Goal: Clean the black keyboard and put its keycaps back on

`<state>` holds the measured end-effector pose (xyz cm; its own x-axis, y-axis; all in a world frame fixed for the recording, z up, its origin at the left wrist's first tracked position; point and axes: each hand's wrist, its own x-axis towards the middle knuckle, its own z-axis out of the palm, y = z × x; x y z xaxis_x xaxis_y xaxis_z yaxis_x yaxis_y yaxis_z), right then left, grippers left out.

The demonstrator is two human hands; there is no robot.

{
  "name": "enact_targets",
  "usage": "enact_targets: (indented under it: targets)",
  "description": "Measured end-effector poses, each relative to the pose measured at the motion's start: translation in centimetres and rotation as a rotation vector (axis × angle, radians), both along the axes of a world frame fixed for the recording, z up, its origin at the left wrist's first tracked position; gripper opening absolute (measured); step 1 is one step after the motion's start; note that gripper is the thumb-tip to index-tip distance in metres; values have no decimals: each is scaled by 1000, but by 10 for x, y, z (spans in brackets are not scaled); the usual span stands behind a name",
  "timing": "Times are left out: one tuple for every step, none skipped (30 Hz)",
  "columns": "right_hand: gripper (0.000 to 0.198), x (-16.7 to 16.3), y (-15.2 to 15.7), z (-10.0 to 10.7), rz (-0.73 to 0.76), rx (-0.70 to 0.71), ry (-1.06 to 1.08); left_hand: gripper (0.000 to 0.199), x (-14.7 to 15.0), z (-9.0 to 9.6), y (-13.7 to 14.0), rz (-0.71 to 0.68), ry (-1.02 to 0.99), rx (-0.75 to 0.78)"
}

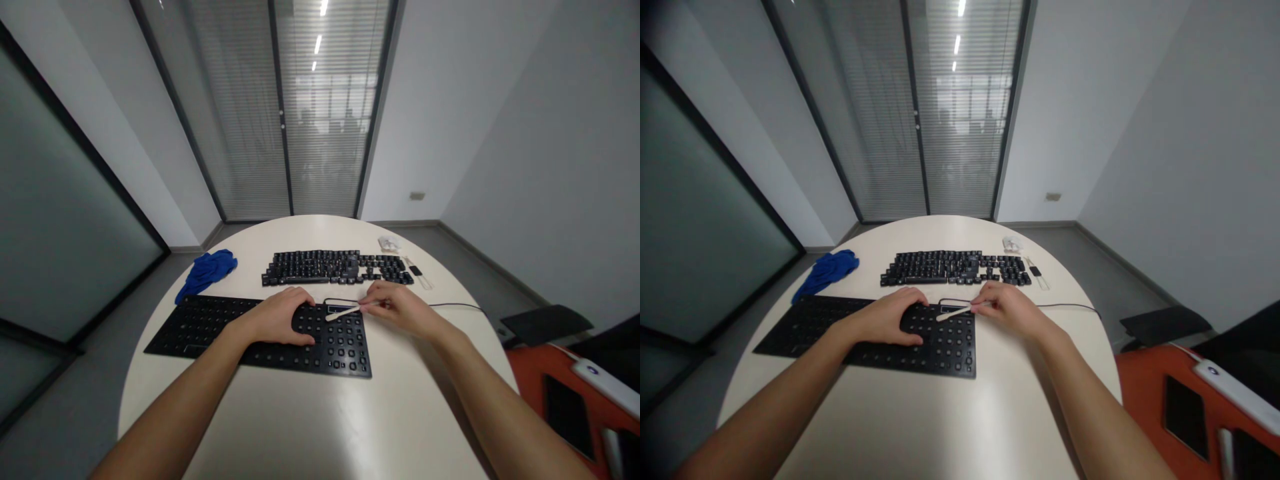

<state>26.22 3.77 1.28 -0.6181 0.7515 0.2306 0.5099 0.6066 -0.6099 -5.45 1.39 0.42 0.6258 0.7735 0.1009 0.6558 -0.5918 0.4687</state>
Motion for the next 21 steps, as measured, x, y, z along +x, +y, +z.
enact_targets:
  targets:
    - [25, -1, -1, 1, 8, -4, -2, 61, 0, 0, 0, -2, 1, 0]
    - [25, -1, -1, 1, 16, -7, -5, 62, 0, 0, 0, -3, 2, 0]
    - [25, -1, -1, 1, 21, -6, -10, 62, 0, 0, 0, -4, 2, 0]
    - [25, -1, -1, 2, 22, -3, -15, 62, 1, 1, 1, -3, 1, -1]
    - [25, -1, -1, 2, 19, 1, -20, 62, 1, 1, 1, 0, 2, -3]
    - [25, -1, -1, 2, 15, 6, -24, 62, 1, 1, 1, 2, 3, -5]
    - [25, 0, -1, 1, 10, 11, -26, 62, 1, 1, 0, 5, 4, -7]
    - [26, 1, -1, 1, 8, 12, -26, 61, 1, 2, 0, 7, 6, -8]
    - [26, 1, -1, 2, 9, 11, -23, 61, 1, 2, 0, 9, 8, -8]
    - [26, 1, -1, 2, 14, 8, -18, 62, 1, 2, 0, 9, 10, -7]
    - [26, 2, -1, 2, 20, 4, -12, 62, 1, 2, 0, 8, 9, -6]
    - [26, 2, -1, 2, 25, -2, -7, 62, 1, 2, 0, 6, 8, -5]
    - [26, 2, -2, 2, 30, -10, -6, 62, 0, 1, 0, 5, 3, -4]
    - [26, 2, -2, 2, 33, -18, -8, 62, 0, 1, 0, 3, -2, -4]
    - [25, 1, -2, 2, 34, -25, -13, 62, 0, 1, 0, 3, -6, -3]
    - [25, 1, -2, 1, 38, -34, -19, 62, 0, 1, 0, 2, -9, -4]
    - [25, 1, -2, 1, 44, -42, -25, 62, -1, 1, 1, 2, -10, -4]
    - [24, 1, -2, 1, 51, -48, -29, 62, -1, 0, 1, 2, -10, -4]
    - [24, 1, -3, 1, 59, -53, -32, 62, -1, 0, 1, 2, -10, -3]
    - [24, 1, -3, 1, 67, -58, -33, 62, -1, 0, 1, 2, -11, -3]
    - [23, 1, -3, 1, 72, -61, -33, 62, -1, 0, 1, 1, -14, -3]
